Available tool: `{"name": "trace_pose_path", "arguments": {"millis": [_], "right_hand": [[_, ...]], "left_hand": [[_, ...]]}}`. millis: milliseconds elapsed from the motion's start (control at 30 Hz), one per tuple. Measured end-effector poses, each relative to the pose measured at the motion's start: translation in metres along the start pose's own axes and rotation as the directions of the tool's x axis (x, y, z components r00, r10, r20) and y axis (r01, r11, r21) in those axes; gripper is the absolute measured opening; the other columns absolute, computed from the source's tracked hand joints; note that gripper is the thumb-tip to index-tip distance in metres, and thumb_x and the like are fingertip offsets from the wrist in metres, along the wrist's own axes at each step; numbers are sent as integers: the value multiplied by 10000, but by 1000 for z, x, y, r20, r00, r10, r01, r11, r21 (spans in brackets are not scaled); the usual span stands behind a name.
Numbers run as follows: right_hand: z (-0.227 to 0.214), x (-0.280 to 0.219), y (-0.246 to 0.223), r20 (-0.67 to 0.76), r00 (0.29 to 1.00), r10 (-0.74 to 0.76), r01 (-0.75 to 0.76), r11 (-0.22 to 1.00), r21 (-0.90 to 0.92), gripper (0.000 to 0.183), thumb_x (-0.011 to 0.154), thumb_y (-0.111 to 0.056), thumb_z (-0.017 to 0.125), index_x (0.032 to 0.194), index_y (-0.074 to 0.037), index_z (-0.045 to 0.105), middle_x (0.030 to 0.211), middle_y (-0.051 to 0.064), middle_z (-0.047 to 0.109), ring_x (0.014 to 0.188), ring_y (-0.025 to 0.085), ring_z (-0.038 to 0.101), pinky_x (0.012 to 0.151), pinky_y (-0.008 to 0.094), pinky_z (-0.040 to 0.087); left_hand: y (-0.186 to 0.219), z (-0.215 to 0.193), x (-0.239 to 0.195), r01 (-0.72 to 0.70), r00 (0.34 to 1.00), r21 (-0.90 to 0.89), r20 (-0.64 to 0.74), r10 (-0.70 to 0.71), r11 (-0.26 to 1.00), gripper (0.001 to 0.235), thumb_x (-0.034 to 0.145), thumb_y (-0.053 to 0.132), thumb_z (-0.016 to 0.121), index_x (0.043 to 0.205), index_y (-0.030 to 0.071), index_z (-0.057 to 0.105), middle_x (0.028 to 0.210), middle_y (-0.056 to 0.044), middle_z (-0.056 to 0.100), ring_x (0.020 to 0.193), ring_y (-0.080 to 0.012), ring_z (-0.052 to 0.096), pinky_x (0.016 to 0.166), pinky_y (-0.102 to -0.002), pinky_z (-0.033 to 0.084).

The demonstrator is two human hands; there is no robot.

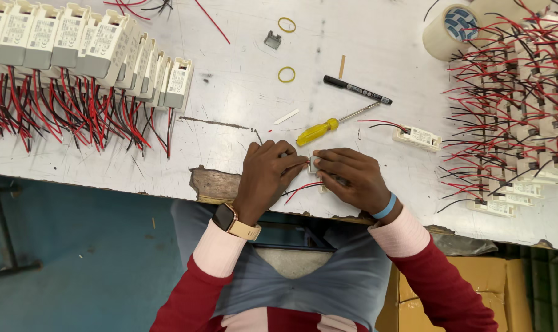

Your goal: The person assembles electrical components by inserting red and black wires into white plastic modules and securing them with a yellow screwdriver. They organize wires, bundle them with rubber bands, and place completed units into a plastic bag.

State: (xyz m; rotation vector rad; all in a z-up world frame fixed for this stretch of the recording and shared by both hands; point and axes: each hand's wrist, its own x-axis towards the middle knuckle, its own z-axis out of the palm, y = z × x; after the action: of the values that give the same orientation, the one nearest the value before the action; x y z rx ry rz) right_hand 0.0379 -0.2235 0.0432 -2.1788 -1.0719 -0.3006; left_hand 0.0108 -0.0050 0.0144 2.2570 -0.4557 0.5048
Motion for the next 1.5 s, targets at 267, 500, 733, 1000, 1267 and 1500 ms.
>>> {"name": "trace_pose_path", "arguments": {"millis": [267,500,733,1000,1267,1500], "right_hand": [[-3,0,-18,75,997,-21,41,959,-280,343,770,-57,738,1113,-36,724,1191,104,753,1044,283,721,836,392,570],[-7,14,-15,200,979,28,46,934,-356,178,848,-162,770,1010,-100,731,1194,84,756,1002,262,712,851,417,541],[-46,34,-7,-109,994,12,-22,996,-86,257,883,-51,788,1132,-64,726,1192,113,739,1038,285,709,907,379,551],[-64,108,-25,-376,841,-389,240,891,-385,288,979,0,724,1257,1,648,1096,111,673,1058,267,640,969,433,456],[59,122,-6,-148,965,-218,168,942,-289,342,983,-74,668,1313,2,617,991,115,579,952,299,515,968,505,352],[-77,132,-25,-483,824,-297,249,955,-163,101,1092,55,704,1134,-13,643,1096,99,656,925,243,604,808,358,467]], "left_hand": [[-3,1,-2,12,1000,-19,28,-11,1000,82,861,198,803,933,160,798,883,38,658,801,-171,577,739,-361,369],[5,-5,3,3,999,-19,34,-3,1000,107,869,202,785,967,161,801,854,23,672,808,-188,596,743,-373,375],[-2,-3,-3,8,1000,-114,20,-6,993,215,839,176,788,1037,94,773,835,-23,698,746,-213,597,722,-381,409],[-24,13,-20,196,829,-622,-308,-466,758,220,971,-73,514,1083,25,675,900,-40,705,763,-99,650,652,-254,546],[-35,19,-19,151,712,-804,-316,-627,576,117,992,-64,488,1029,20,559,901,-43,621,701,-80,575,599,-214,519],[-19,7,-18,221,908,-460,-226,-354,860,132,947,-2,608,1031,60,690,920,-38,719,762,-127,652,655,-264,509]]}}
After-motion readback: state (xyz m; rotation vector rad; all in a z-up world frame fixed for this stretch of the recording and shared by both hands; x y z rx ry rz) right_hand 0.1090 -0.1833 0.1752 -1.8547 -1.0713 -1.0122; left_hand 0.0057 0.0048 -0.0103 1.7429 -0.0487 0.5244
